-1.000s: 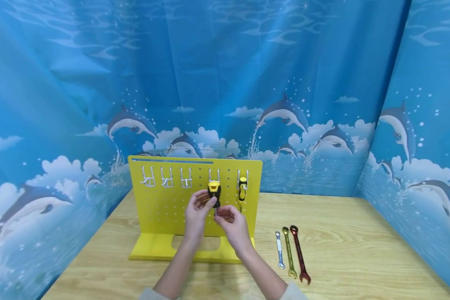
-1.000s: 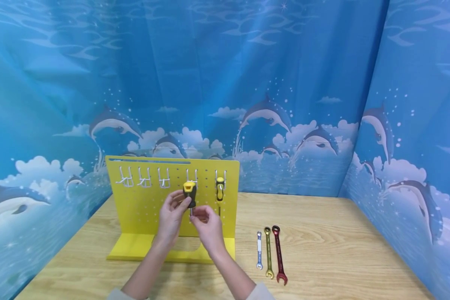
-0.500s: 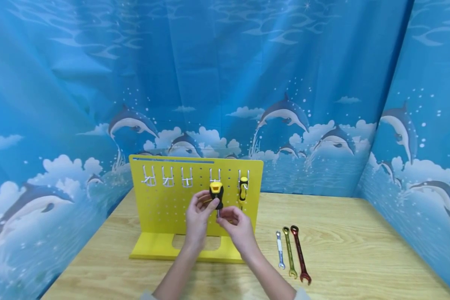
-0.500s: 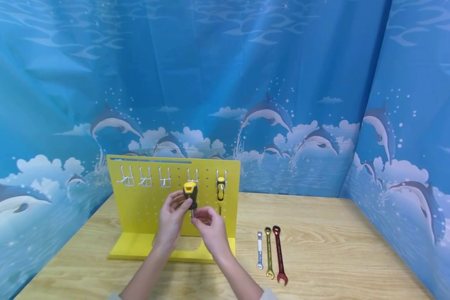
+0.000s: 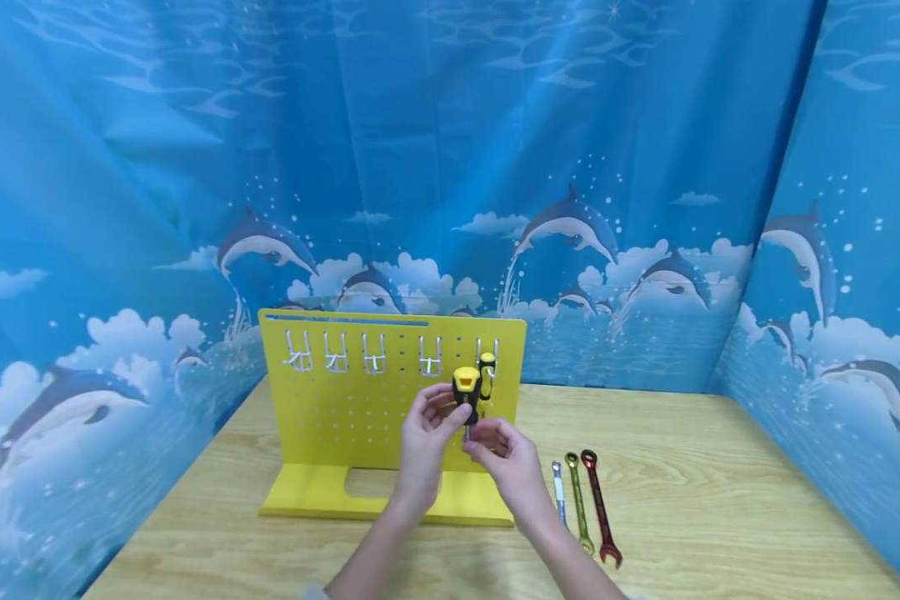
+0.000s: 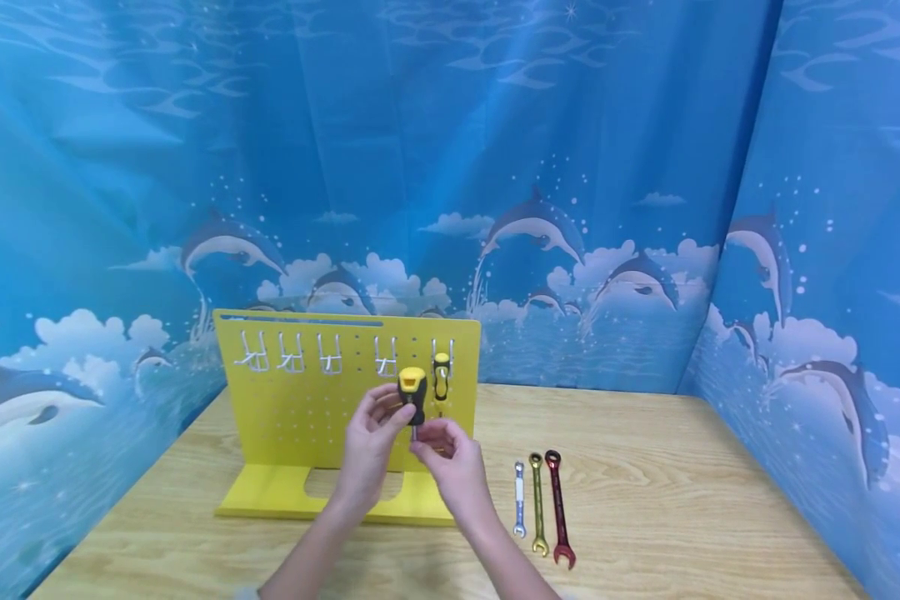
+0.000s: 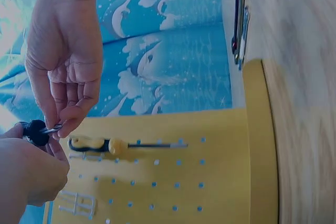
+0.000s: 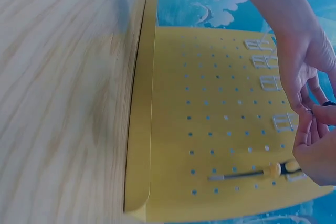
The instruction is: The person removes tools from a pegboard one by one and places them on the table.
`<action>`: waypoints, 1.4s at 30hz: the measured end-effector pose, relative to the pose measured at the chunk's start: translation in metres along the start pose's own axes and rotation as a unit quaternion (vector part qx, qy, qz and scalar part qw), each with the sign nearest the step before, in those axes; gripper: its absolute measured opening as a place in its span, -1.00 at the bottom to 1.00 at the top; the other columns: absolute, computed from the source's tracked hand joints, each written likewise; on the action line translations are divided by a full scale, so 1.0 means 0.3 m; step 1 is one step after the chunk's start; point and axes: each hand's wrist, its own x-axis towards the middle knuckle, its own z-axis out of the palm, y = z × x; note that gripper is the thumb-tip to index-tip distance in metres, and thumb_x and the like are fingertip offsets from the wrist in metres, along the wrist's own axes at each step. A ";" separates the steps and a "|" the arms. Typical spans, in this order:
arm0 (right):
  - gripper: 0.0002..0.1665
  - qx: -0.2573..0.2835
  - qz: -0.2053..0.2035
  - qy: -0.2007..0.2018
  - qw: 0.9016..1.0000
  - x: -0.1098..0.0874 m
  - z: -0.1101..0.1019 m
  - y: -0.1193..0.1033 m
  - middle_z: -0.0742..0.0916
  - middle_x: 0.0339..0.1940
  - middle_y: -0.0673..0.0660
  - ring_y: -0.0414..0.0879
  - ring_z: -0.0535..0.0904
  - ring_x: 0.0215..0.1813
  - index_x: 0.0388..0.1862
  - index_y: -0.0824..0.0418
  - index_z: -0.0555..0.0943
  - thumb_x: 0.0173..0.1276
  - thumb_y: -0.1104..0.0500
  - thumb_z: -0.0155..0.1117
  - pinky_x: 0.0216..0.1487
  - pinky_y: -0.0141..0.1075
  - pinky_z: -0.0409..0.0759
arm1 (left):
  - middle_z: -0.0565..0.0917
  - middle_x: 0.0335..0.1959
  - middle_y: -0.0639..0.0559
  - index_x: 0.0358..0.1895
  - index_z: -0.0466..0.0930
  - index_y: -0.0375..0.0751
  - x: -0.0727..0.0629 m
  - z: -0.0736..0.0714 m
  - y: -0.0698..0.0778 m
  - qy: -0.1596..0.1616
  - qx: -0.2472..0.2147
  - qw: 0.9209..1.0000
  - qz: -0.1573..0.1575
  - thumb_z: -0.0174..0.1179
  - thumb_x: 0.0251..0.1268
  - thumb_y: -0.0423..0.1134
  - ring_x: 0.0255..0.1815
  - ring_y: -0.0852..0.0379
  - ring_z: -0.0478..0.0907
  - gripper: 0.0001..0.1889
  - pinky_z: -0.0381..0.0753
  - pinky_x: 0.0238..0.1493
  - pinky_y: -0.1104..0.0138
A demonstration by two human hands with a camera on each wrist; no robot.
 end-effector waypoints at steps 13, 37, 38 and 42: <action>-0.76 -0.035 0.008 0.051 0.998 -0.054 -0.160 0.022 0.63 -0.29 0.21 -0.12 0.59 -0.25 -0.18 0.47 0.50 0.14 0.46 0.23 -0.19 -0.33 0.57 | 0.54 -0.07 -0.17 0.03 0.40 -0.39 -0.041 0.130 -0.103 -0.036 0.005 0.999 -0.020 0.26 0.06 -0.48 -0.04 -0.03 0.47 -0.58 0.44 0.05 0.25; -0.71 -0.071 -0.036 0.090 0.993 -0.093 -0.498 0.168 0.65 -0.21 0.17 -0.15 0.60 -0.23 -0.09 0.40 0.51 0.22 0.32 0.25 -0.24 -0.38 0.57 | 0.59 -0.21 -0.07 -0.09 0.45 -0.40 -0.100 0.341 -0.295 -0.001 -0.042 0.998 -0.054 0.29 0.00 -0.48 -0.19 0.02 0.51 -0.64 0.53 -0.12 0.33; -0.68 -0.065 -0.044 0.087 0.993 -0.085 -0.532 0.202 0.64 -0.18 0.19 -0.12 0.60 -0.20 -0.07 0.39 0.51 0.23 0.28 0.26 -0.22 -0.36 0.58 | 0.59 -0.22 -0.07 -0.09 0.45 -0.40 -0.103 0.349 -0.301 0.000 -0.045 0.997 -0.055 0.29 -0.01 -0.48 -0.20 0.02 0.51 -0.64 0.54 -0.13 0.34; -0.61 -0.061 -0.053 0.096 0.992 -0.055 -0.641 0.334 0.61 -0.08 0.21 -0.06 0.59 -0.12 0.01 0.33 0.50 0.25 0.18 0.27 -0.15 -0.33 0.58 | 0.58 -0.24 -0.07 -0.10 0.44 -0.44 -0.115 0.380 -0.333 0.001 -0.057 0.997 -0.051 0.27 -0.01 -0.51 -0.22 0.02 0.50 -0.65 0.54 -0.16 0.38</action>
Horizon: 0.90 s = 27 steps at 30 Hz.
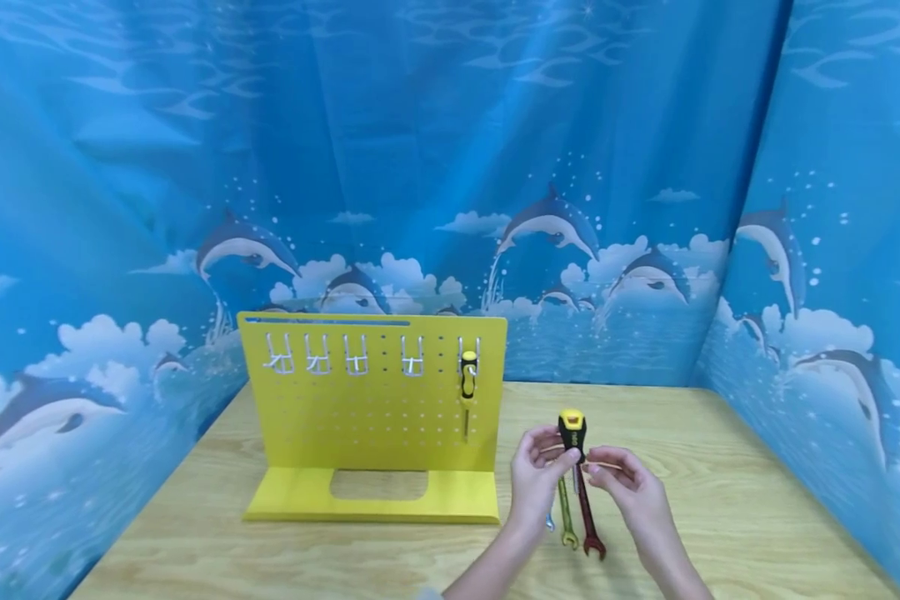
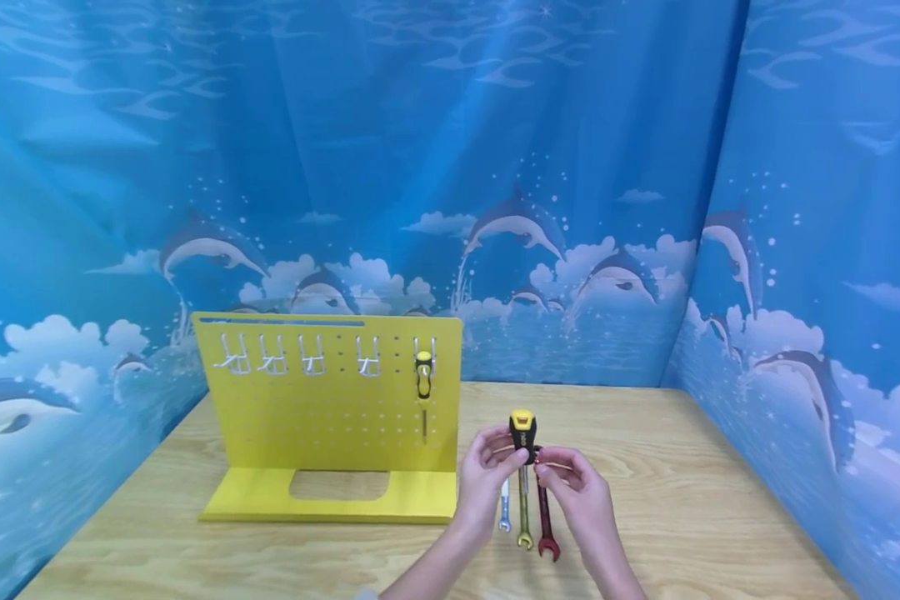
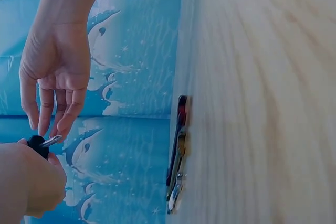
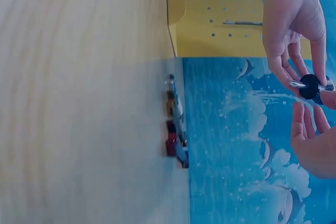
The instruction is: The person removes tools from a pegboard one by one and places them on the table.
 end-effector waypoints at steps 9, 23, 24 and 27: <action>-0.51 -0.021 0.036 0.028 0.999 -0.004 -0.063 0.063 0.60 -0.03 0.19 -0.06 0.59 -0.09 0.04 0.28 0.49 0.22 0.04 0.30 -0.09 -0.41 0.53 | 0.57 -0.28 -0.02 -0.13 0.47 -0.37 -0.025 0.054 -0.064 0.022 0.004 0.999 -0.035 0.28 -0.05 -0.53 -0.26 0.07 0.50 -0.66 0.52 -0.21 0.35; -0.47 -0.025 0.099 0.047 0.994 -0.073 -0.033 -0.173 0.68 -0.25 -0.09 -0.28 0.58 -0.18 0.10 0.48 0.41 0.24 0.20 0.27 -0.14 -0.49 0.51 | 0.57 -0.31 -0.05 -0.06 0.50 -0.30 -0.040 0.108 -0.163 0.045 0.032 0.997 -0.054 0.26 -0.03 -0.52 -0.31 0.06 0.52 -0.62 0.55 -0.26 0.36; -0.47 -0.026 0.107 0.050 0.993 -0.075 -0.031 -0.179 0.68 -0.27 -0.10 -0.29 0.58 -0.19 0.11 0.50 0.40 0.25 0.22 0.26 -0.15 -0.49 0.51 | 0.58 -0.31 -0.05 -0.07 0.51 -0.29 -0.040 0.107 -0.173 0.045 0.041 0.997 -0.053 0.26 -0.02 -0.52 -0.31 0.05 0.52 -0.63 0.55 -0.27 0.37; -0.48 -0.033 0.123 0.059 0.990 -0.080 -0.033 -0.169 0.69 -0.32 -0.10 -0.28 0.59 -0.24 0.13 0.50 0.38 0.26 0.26 0.24 -0.17 -0.49 0.51 | 0.59 -0.31 -0.01 -0.07 0.53 -0.27 -0.041 0.102 -0.200 0.041 0.080 0.995 -0.049 0.25 -0.01 -0.50 -0.31 0.05 0.52 -0.65 0.55 -0.28 0.39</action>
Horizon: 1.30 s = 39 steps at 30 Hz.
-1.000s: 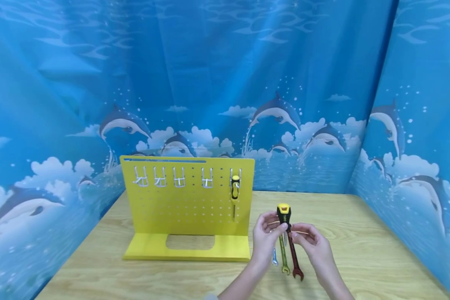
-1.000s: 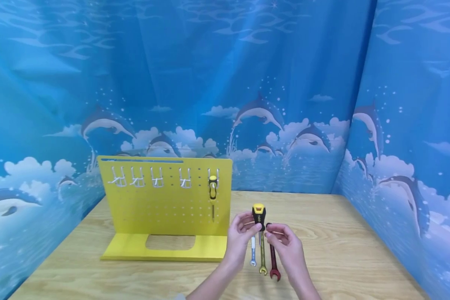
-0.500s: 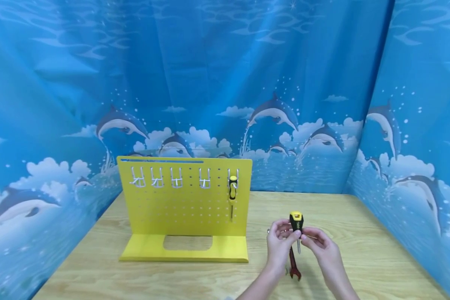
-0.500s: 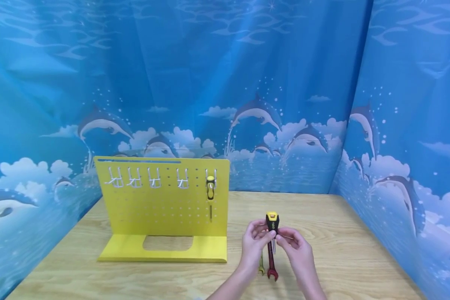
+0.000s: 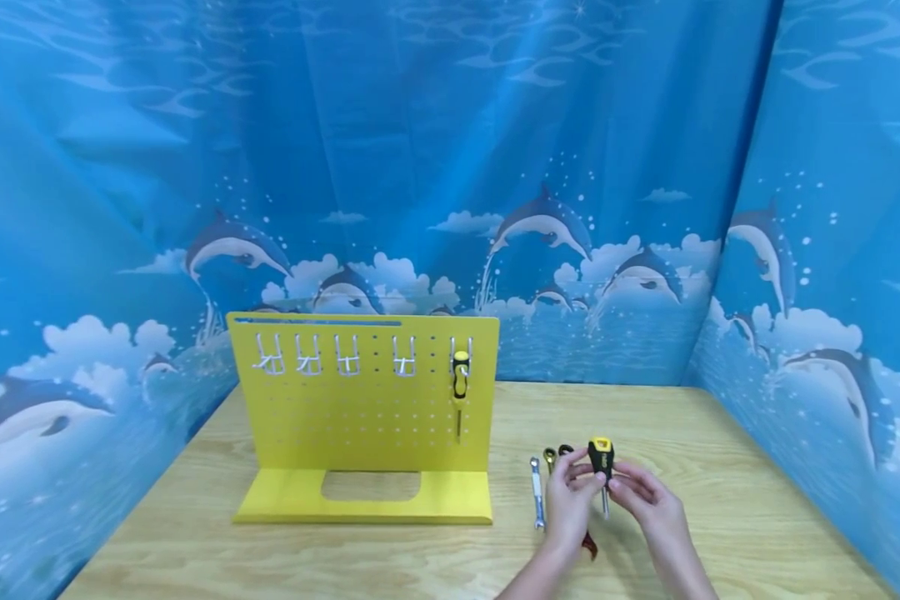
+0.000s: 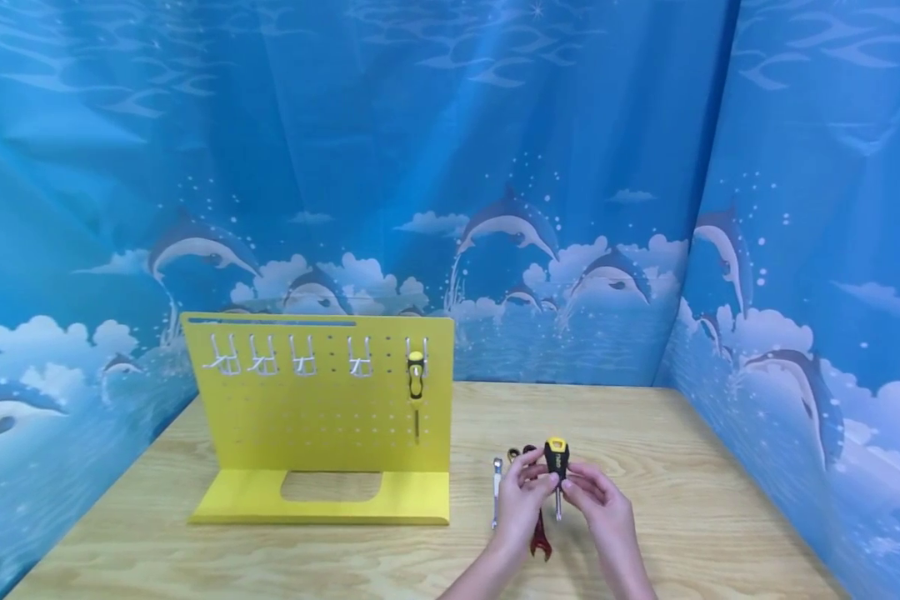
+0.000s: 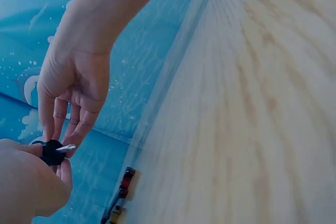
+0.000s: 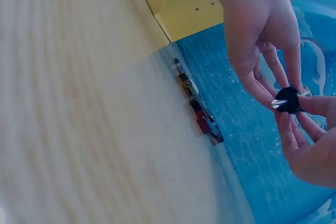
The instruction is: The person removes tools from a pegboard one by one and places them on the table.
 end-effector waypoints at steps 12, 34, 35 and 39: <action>-0.45 -0.001 0.009 0.007 1.000 0.018 -0.012 0.096 0.70 -0.37 0.01 -0.29 0.60 -0.29 0.17 0.53 0.35 0.23 0.35 0.22 -0.22 -0.44 0.57 | 0.56 -0.37 0.06 -0.09 0.55 -0.29 -0.002 -0.010 -0.069 0.015 0.081 0.997 0.016 0.28 -0.12 -0.57 -0.39 0.14 0.52 -0.60 0.54 -0.35 0.42; -0.53 -0.097 0.050 -0.007 0.994 0.021 -0.011 0.121 0.67 -0.20 0.31 -0.24 0.58 -0.32 0.16 0.55 0.36 0.31 0.36 0.10 -0.26 -0.40 0.58 | 0.50 -0.36 0.12 -0.06 0.56 -0.41 0.002 -0.034 -0.090 -0.024 0.198 0.980 -0.009 0.35 -0.17 -0.54 -0.44 0.28 0.47 -0.56 0.53 -0.40 0.50; -0.54 -0.102 0.051 -0.008 0.993 0.020 -0.011 0.122 0.67 -0.20 0.32 -0.24 0.58 -0.32 0.16 0.56 0.35 0.31 0.36 0.10 -0.26 -0.40 0.58 | 0.50 -0.36 0.12 -0.06 0.56 -0.43 0.002 -0.034 -0.091 -0.025 0.204 0.979 -0.008 0.35 -0.17 -0.54 -0.44 0.28 0.47 -0.55 0.53 -0.40 0.49; -0.55 -0.118 0.048 -0.018 0.992 0.017 -0.014 0.124 0.66 -0.22 0.36 -0.21 0.58 -0.33 0.13 0.60 0.34 0.31 0.39 0.07 -0.27 -0.38 0.58 | 0.50 -0.38 0.12 -0.08 0.55 -0.48 0.000 -0.035 -0.097 -0.031 0.230 0.973 0.007 0.36 -0.18 -0.56 -0.48 0.29 0.45 -0.55 0.52 -0.43 0.49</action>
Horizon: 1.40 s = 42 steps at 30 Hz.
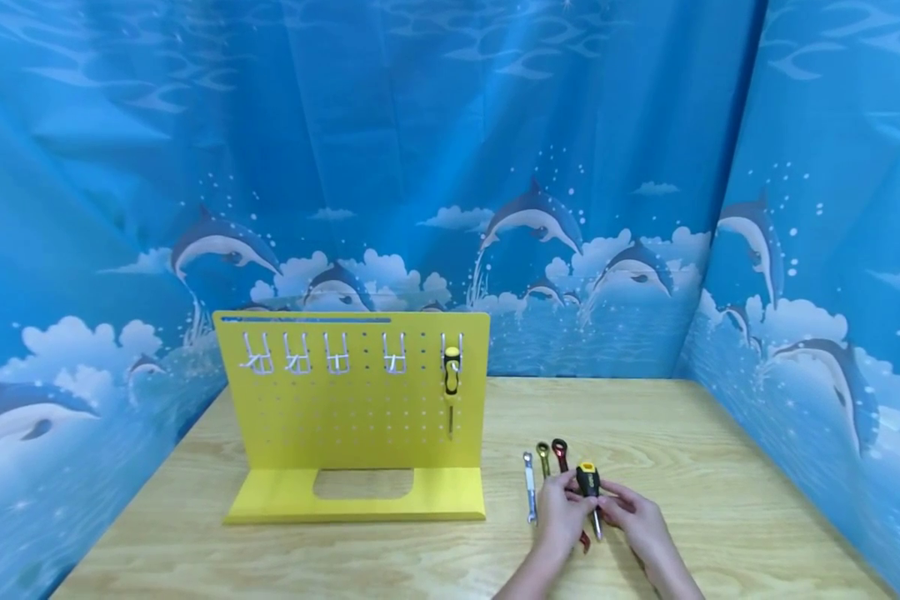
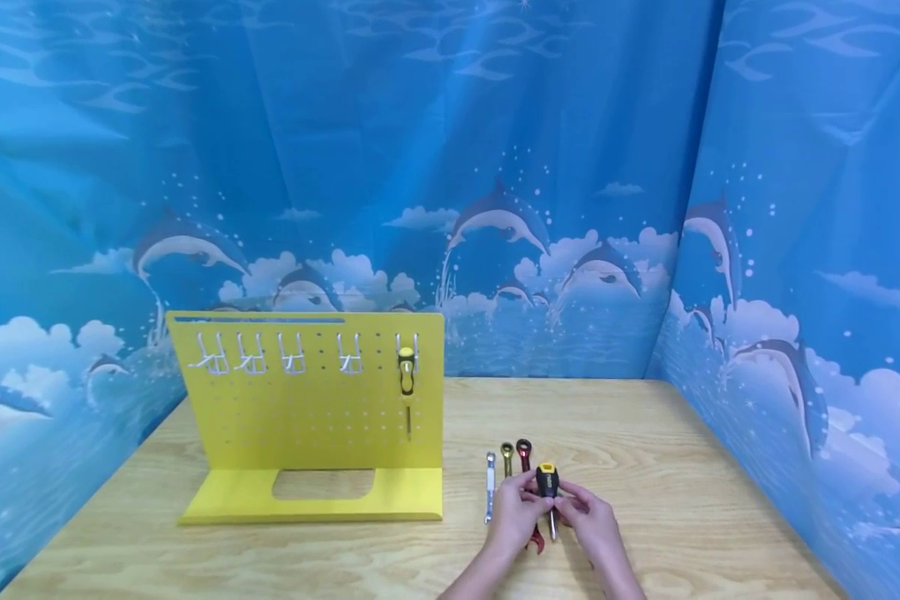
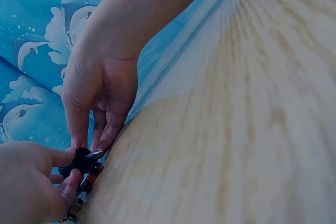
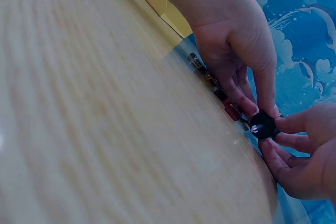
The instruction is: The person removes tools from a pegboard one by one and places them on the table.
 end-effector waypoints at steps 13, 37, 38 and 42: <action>-0.57 -0.033 -0.015 -0.008 0.999 -0.002 0.001 0.001 0.66 -0.25 0.35 -0.14 0.60 -0.31 0.11 0.60 0.37 0.27 0.42 0.08 -0.28 -0.35 0.58 | 0.50 -0.41 0.14 -0.09 0.56 -0.46 -0.002 -0.004 0.001 0.003 0.049 0.999 0.020 0.38 -0.22 -0.55 -0.50 0.30 0.42 -0.54 0.50 -0.48 0.50; -0.57 -0.047 -0.004 0.001 0.999 0.007 0.001 0.005 0.67 -0.26 0.29 -0.13 0.58 -0.32 0.11 0.56 0.39 0.30 0.35 0.11 -0.33 -0.37 0.58 | 0.48 -0.38 0.13 -0.10 0.57 -0.41 -0.001 -0.006 0.000 0.012 0.037 0.999 0.010 0.37 -0.19 -0.54 -0.49 0.31 0.43 -0.57 0.50 -0.49 0.51; -0.57 -0.046 -0.004 0.002 0.999 0.008 0.000 0.005 0.67 -0.27 0.28 -0.13 0.58 -0.32 0.11 0.56 0.39 0.30 0.35 0.11 -0.34 -0.37 0.57 | 0.48 -0.39 0.13 -0.11 0.58 -0.40 -0.001 -0.006 0.000 0.014 0.037 0.999 0.012 0.38 -0.19 -0.54 -0.50 0.31 0.43 -0.58 0.50 -0.49 0.51; -0.58 -0.040 -0.001 0.010 0.999 0.009 -0.002 0.004 0.66 -0.30 0.23 -0.13 0.56 -0.34 0.10 0.57 0.39 0.31 0.34 0.10 -0.36 -0.37 0.57 | 0.48 -0.39 0.14 -0.14 0.59 -0.37 -0.001 -0.005 0.000 0.019 0.037 0.999 0.019 0.39 -0.20 -0.52 -0.50 0.32 0.43 -0.60 0.50 -0.49 0.50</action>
